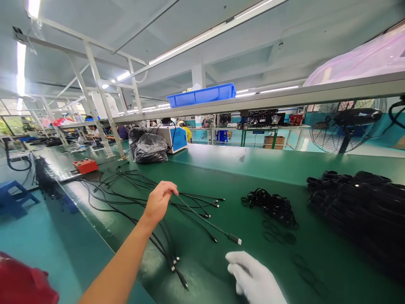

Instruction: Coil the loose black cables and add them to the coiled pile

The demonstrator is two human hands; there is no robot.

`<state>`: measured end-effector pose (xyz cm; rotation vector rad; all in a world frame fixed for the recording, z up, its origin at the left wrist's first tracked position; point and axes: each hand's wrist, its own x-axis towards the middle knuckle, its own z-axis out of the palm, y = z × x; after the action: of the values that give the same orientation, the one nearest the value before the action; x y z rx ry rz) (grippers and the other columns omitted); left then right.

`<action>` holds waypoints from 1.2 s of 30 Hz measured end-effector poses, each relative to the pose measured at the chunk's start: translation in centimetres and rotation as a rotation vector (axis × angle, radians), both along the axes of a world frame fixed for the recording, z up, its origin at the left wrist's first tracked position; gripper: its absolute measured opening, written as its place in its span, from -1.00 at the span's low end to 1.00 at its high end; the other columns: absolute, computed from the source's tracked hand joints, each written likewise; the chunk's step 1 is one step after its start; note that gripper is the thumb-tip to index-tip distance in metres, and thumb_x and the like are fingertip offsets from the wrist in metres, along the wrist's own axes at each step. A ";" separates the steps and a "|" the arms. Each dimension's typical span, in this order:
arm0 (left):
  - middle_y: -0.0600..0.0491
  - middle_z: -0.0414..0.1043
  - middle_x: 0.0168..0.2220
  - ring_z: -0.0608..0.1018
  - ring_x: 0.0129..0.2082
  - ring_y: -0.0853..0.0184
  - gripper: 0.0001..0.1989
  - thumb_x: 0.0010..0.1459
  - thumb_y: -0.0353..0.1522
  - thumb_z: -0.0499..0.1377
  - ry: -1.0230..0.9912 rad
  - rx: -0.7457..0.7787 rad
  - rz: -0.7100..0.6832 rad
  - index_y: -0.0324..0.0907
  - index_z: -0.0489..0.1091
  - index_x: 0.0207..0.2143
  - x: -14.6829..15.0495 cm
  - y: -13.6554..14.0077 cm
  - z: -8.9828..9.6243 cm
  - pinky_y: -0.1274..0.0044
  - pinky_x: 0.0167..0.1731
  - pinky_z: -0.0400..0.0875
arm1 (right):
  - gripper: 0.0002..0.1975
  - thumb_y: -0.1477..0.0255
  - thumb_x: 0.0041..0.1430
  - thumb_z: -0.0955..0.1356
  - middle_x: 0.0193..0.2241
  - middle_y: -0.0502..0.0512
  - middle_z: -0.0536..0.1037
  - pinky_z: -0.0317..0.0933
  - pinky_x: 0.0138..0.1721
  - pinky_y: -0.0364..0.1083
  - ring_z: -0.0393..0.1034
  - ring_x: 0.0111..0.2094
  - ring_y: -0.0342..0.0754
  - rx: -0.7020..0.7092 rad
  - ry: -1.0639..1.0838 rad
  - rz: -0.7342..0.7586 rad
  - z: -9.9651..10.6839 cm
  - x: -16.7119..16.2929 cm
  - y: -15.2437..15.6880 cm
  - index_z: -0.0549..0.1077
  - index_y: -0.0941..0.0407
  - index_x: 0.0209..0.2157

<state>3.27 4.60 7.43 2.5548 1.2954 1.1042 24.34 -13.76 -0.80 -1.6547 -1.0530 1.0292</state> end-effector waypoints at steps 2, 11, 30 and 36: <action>0.05 0.44 -0.26 0.47 -0.17 0.33 -0.70 0.13 -0.46 -0.10 -0.022 -0.040 -0.050 -0.14 0.40 -0.48 0.0 -2.4 -1.3 0.52 -0.13 0.36 | -0.68 0.25 0.06 0.25 -0.60 -0.03 0.38 0.16 -0.47 -0.14 0.27 -0.55 -0.13 0.015 0.256 0.005 0.6 0.8 -0.1 0.40 0.13 -0.21; 0.03 0.52 -0.21 0.46 -0.15 0.18 -0.66 0.01 -0.51 -0.04 0.008 -0.131 -0.054 -0.09 0.48 -0.29 4.2 -9.6 -4.5 0.27 -0.03 0.25 | -0.65 0.41 -0.14 0.36 -0.71 -0.05 0.41 -0.12 -0.81 -0.27 0.05 -0.83 -0.28 -0.301 0.608 0.810 2.7 2.8 -1.9 0.44 0.27 -0.26; 0.14 0.43 -0.42 0.39 -0.30 0.31 -0.90 0.09 -0.41 0.12 0.235 -0.429 -0.462 -0.10 0.38 -0.48 10.6 -16.3 0.4 0.50 -0.23 0.22 | -0.65 0.39 -0.32 0.43 -0.57 0.11 0.52 0.25 -0.61 -0.27 0.37 -0.63 -0.20 -0.275 0.855 0.793 -1.4 4.2 -1.1 0.51 0.35 -0.43; 0.13 0.42 -0.44 0.39 -0.33 0.30 -0.89 0.07 -0.44 0.13 0.250 -0.378 -0.464 -0.12 0.37 -0.50 10.8 -15.9 0.7 0.47 -0.24 0.21 | -0.75 0.42 -0.14 0.41 -0.45 0.12 0.54 0.29 -0.38 -0.21 0.44 -0.46 -0.18 -0.136 0.791 0.813 -0.9 4.9 -1.1 0.52 0.31 -0.38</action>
<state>14.10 -11.34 8.11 2.5522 0.7780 0.4212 29.22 -14.84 -1.72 -0.7103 -1.1000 2.0879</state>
